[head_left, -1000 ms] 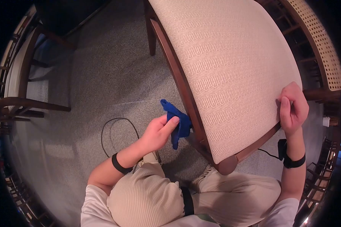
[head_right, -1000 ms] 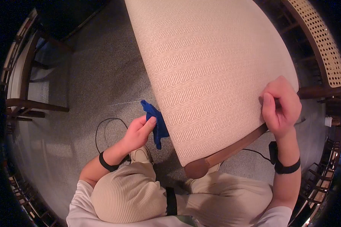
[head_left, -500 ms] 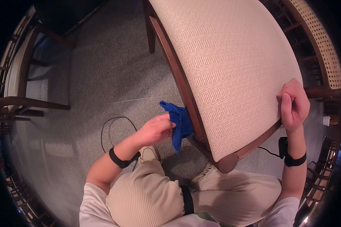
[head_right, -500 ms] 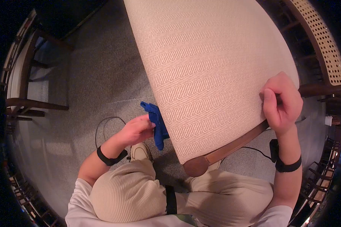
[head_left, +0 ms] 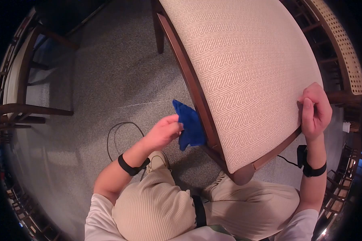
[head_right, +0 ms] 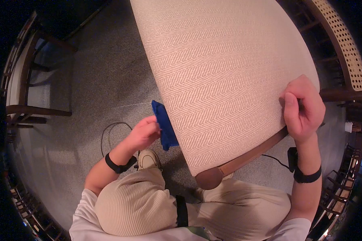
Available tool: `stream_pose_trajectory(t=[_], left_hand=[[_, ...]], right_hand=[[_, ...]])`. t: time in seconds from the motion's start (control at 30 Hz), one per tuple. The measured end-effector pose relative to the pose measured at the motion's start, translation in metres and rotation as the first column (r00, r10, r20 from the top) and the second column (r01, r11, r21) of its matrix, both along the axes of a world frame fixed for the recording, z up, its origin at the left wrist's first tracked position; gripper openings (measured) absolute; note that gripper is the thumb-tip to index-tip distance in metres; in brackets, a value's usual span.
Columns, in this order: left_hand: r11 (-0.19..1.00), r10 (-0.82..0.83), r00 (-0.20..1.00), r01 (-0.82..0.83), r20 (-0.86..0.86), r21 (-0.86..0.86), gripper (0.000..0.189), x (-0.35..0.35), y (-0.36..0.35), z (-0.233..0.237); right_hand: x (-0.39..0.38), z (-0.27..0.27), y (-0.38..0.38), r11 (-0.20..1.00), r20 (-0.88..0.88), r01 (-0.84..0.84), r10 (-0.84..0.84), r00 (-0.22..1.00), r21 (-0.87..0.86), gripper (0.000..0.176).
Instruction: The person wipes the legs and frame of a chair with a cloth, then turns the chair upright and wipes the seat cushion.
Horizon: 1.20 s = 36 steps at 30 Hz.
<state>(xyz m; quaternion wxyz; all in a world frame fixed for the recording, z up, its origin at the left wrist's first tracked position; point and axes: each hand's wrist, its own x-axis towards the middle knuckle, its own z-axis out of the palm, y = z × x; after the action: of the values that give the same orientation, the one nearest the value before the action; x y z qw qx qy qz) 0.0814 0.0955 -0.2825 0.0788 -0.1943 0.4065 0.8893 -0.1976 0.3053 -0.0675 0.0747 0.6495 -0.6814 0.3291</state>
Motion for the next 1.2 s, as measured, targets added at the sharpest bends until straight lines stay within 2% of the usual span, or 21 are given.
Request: stream_pose_trajectory(t=[0.07,0.13,0.3,0.33,0.4,0.53,0.6,0.63,0.67,0.7,0.73,0.77,0.8,0.87,0.9,1.0,1.03,1.07,1.13,1.17,1.2], left_hand=[[0.937,0.281,0.955,-0.251,-0.096,0.245,0.031,0.004,-0.005,0.010],[0.815,0.394,0.891,-0.224,-0.227,0.534,0.044,0.022,-0.023,-0.023],[0.726,0.591,0.770,-0.376,-0.242,0.576,0.050,0.036,-0.041,-0.029],[0.725,0.592,0.769,-0.378,-0.241,0.576,0.050,0.039,-0.041,-0.027],[0.839,0.500,0.787,-0.338,-0.361,0.425,0.055,0.046,-0.038,-0.019],[0.823,0.402,0.883,-0.232,-0.243,0.519,0.067,0.052,-0.039,-0.020],[0.519,0.180,0.983,-0.120,0.029,0.846,0.060,0.034,-0.039,0.017],[0.604,0.148,0.989,-0.112,0.026,0.789,0.052,0.026,-0.037,0.036],[0.601,0.141,0.990,-0.104,0.023,0.792,0.052,0.031,-0.038,0.021],[0.906,0.096,0.988,-0.037,-0.119,0.421,0.050,0.043,-0.040,-0.004],[0.998,-0.007,0.974,-0.005,-0.225,-0.055,0.048,0.051,-0.039,-0.018],[0.977,-0.034,0.998,0.045,0.056,-0.210,0.044,0.049,-0.037,-0.007],[0.976,-0.036,0.998,0.047,0.057,-0.211,0.044,0.045,-0.037,-0.007],[0.883,-0.256,0.954,0.164,-0.159,-0.440,0.044,0.034,-0.037,-0.007],[0.856,-0.218,0.942,0.059,-0.256,-0.514,0.043,0.022,-0.028,0.014],[0.781,-0.321,0.932,0.160,-0.169,-0.603,0.041,0.013,-0.023,0.018],[0.630,-0.367,0.901,0.058,-0.230,-0.774,0.040,0.005,-0.021,0.024],[0.631,-0.366,0.901,0.057,-0.232,-0.773,0.040,0.003,-0.020,0.026],[0.399,-0.361,0.887,-0.132,-0.288,-0.907,0.037,0.000,-0.020,0.031],[0.400,-0.362,0.886,-0.132,-0.289,-0.907,0.037,-0.002,-0.020,0.037],[0.485,-0.339,0.898,-0.089,-0.281,-0.870,0.034,-0.004,-0.020,0.045]], right_hand=[[0.000,0.000,0.000,1.000,0.005,0.003,-0.003,1.000,0.001,0.007],[-0.002,-0.002,0.002,1.000,-0.008,-0.002,0.002,1.000,-0.006,0.007],[-0.003,-0.005,0.006,1.000,0.034,0.021,-0.021,0.999,0.001,0.008],[-0.003,-0.004,0.006,1.000,0.038,0.028,-0.028,0.999,0.010,0.008],[-0.005,-0.005,0.007,1.000,0.048,0.023,-0.024,0.999,0.014,0.009],[-0.004,-0.004,0.007,1.000,0.068,0.017,-0.018,0.998,0.016,0.009],[-0.004,-0.004,0.006,0.999,0.059,0.031,-0.032,0.998,0.025,0.008],[-0.004,-0.004,0.005,0.999,0.047,0.037,-0.039,0.998,0.030,0.007],[-0.005,-0.003,0.005,0.998,0.043,0.045,-0.046,0.998,0.035,0.007],[-0.005,-0.003,0.006,0.998,0.036,0.041,-0.043,0.998,0.040,0.007],[-0.005,-0.003,0.006,0.999,0.030,0.034,-0.036,0.999,0.043,0.006],[-0.004,-0.003,0.005,0.998,0.029,0.036,-0.037,0.999,0.042,0.006],[-0.003,-0.002,0.005,0.998,0.028,0.044,-0.045,0.999,0.041,0.006],[-0.001,-0.002,0.003,0.998,0.029,0.052,-0.054,0.998,0.041,0.007],[-0.002,-0.002,0.003,0.998,0.027,0.046,-0.047,0.999,0.037,0.007],[-0.002,-0.001,0.002,0.999,0.020,0.033,-0.034,0.999,0.037,0.007],[-0.002,-0.001,0.001,0.999,0.013,0.027,-0.028,1.000,0.038,0.007],[-0.003,-0.001,0.001,0.999,0.012,0.027,-0.027,1.000,0.040,0.007],[-0.003,-0.001,0.002,0.999,0.038,0.029,-0.031,0.999,0.044,0.007],[-0.003,-0.001,0.002,0.999,0.038,0.030,-0.032,0.999,0.045,0.007],[-0.003,-0.001,0.002,0.999,0.039,0.030,-0.032,0.999,0.041,0.007]])
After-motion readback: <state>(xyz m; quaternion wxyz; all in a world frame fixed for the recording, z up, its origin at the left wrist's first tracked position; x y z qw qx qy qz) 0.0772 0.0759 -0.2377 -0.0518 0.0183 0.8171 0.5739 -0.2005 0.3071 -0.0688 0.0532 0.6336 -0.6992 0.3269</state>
